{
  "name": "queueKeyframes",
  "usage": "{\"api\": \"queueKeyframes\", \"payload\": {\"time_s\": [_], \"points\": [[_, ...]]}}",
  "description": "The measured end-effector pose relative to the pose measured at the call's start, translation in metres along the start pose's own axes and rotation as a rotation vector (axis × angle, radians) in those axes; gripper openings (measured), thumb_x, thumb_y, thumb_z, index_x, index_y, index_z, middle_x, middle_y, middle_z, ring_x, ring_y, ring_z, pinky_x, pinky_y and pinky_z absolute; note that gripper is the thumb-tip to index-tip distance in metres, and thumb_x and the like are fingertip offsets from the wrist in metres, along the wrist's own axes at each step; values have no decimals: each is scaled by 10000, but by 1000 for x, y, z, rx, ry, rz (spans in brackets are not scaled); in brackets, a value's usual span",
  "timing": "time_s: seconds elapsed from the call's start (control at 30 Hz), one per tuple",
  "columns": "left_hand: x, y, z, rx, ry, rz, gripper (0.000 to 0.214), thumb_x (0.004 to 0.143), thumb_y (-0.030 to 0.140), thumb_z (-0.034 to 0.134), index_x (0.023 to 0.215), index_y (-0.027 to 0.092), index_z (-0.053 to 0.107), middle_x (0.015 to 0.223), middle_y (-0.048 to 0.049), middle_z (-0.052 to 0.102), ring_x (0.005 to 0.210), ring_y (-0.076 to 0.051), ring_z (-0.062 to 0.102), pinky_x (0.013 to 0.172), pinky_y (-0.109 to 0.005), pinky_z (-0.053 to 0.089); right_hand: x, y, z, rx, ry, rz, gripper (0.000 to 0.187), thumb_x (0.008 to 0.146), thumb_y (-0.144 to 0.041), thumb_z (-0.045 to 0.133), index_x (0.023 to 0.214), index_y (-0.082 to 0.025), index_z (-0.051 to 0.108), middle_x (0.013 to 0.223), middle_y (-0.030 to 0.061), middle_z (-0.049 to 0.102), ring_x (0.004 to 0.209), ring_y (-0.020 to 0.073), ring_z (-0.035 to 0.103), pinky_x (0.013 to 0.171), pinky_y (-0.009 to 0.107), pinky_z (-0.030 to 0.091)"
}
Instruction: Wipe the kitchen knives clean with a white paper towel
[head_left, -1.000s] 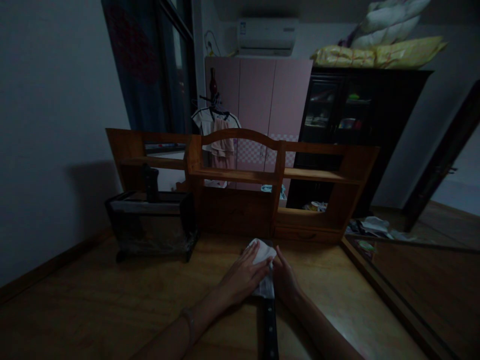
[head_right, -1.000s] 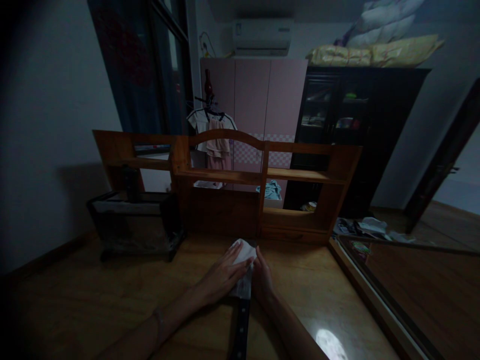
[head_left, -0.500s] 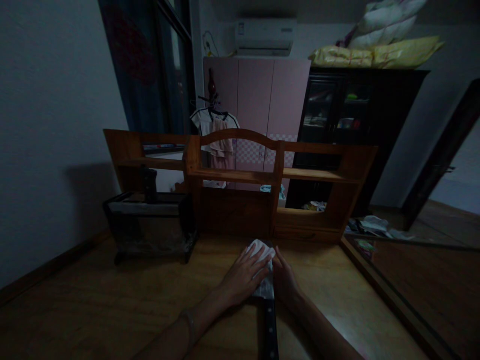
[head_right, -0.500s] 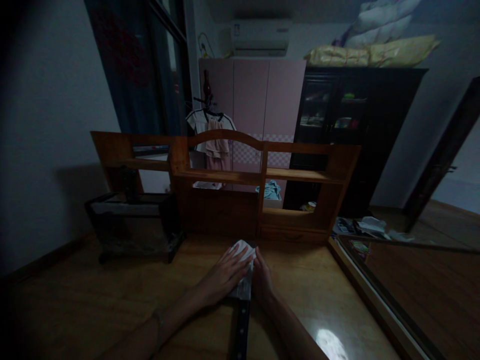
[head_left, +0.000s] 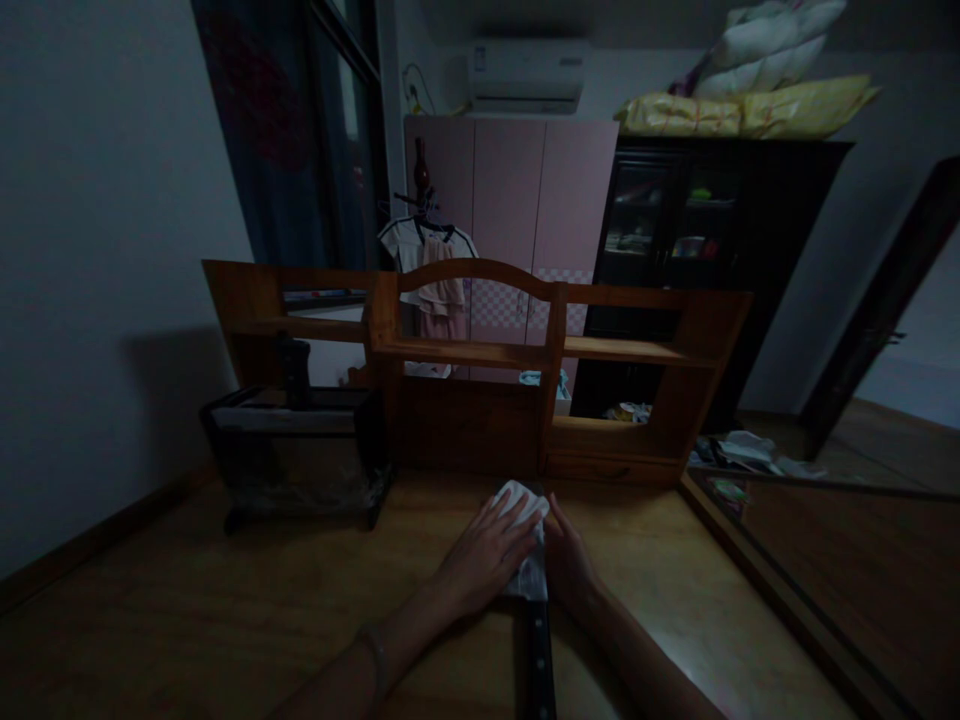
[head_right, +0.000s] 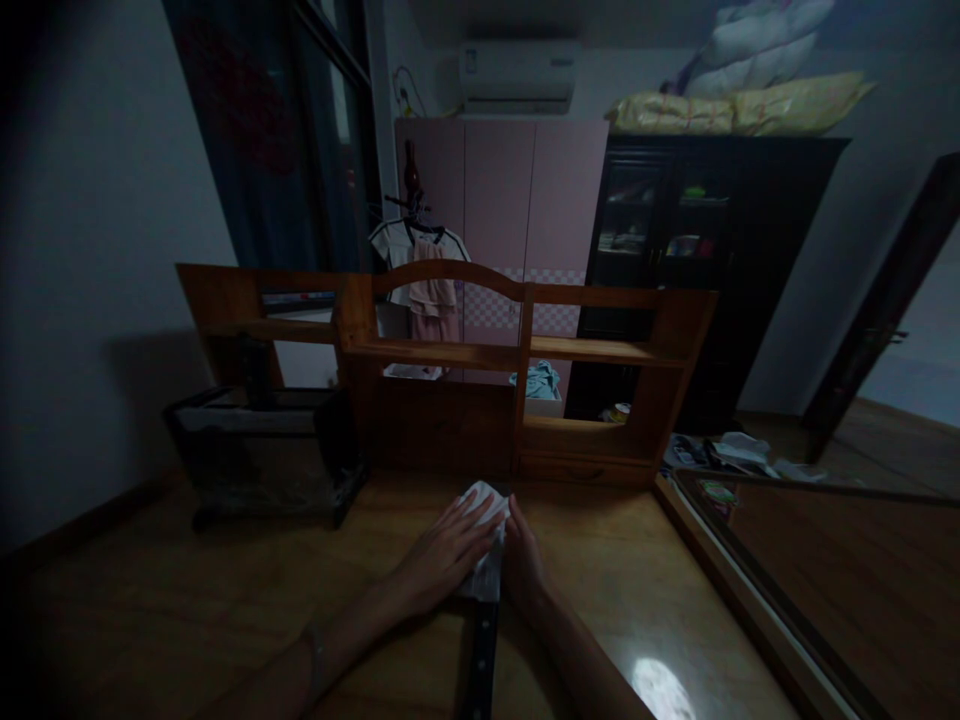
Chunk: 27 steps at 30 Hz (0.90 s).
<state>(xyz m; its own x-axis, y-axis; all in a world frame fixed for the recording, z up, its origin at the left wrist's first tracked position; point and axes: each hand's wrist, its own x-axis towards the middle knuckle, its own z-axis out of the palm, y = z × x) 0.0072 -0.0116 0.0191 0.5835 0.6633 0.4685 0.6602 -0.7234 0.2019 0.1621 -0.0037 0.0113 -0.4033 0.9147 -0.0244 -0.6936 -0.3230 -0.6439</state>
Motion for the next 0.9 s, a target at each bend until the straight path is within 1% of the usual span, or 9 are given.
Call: {"api": "queueKeyframes", "payload": {"time_s": [0.1,0.27,0.4,0.53,0.67,0.8,0.9], "points": [[0,1,-1,7,1,-8,472,948,381,320,1409,324,235,1486,10,237,1373,-208,125,1104,-456,230,1,0,0,-7,-3,-22,452,786,-506,559,1081,-172,636,1049,69,681,1053,227,584,967,390,357],[1,3,-3,12,-7,-8,482,944,400,324,1410,317,232,1484,11,241,1374,-201,121,1107,-455,225,0,0,0,-30,-12,-19,473,775,-528,562,1070,-166,643,1042,80,681,1052,234,584,970,391,352],[0,4,-4,11,-1,1,491,937,420,334,1408,320,235,1480,12,254,1372,-196,132,1108,-457,219,0,0,-1,-44,30,-38,466,759,-523,585,1054,-168,649,1021,74,688,1059,233,580,975,384,347],[0,4,-6,7,-3,-3,492,939,422,327,1410,318,232,1477,15,260,1371,-194,137,1110,-453,219,0,1,0,-48,22,-56,473,761,-531,577,1059,-171,647,1043,72,680,1064,231,576,980,381,343],[0,4,-6,5,-6,-3,495,937,428,329,1410,317,234,1480,18,251,1373,-197,129,1109,-451,223,-1,0,2,-54,5,-26,504,770,-542,557,1095,-163,630,1085,78,663,1077,240,567,978,394,341],[0,4,-5,9,-23,-14,494,938,428,327,1410,320,231,1486,18,232,1375,-203,105,1109,-461,213,0,0,2,-44,29,-35,495,752,-544,579,1070,-170,643,1046,72,679,1063,231,575,981,384,339],[0,4,-4,12,-23,-17,492,941,422,321,1412,316,226,1484,17,236,1375,-198,105,1112,-459,211,0,0,2,-33,9,-28,485,763,-543,566,1069,-175,644,1046,69,679,1068,227,572,980,385,345]]}}
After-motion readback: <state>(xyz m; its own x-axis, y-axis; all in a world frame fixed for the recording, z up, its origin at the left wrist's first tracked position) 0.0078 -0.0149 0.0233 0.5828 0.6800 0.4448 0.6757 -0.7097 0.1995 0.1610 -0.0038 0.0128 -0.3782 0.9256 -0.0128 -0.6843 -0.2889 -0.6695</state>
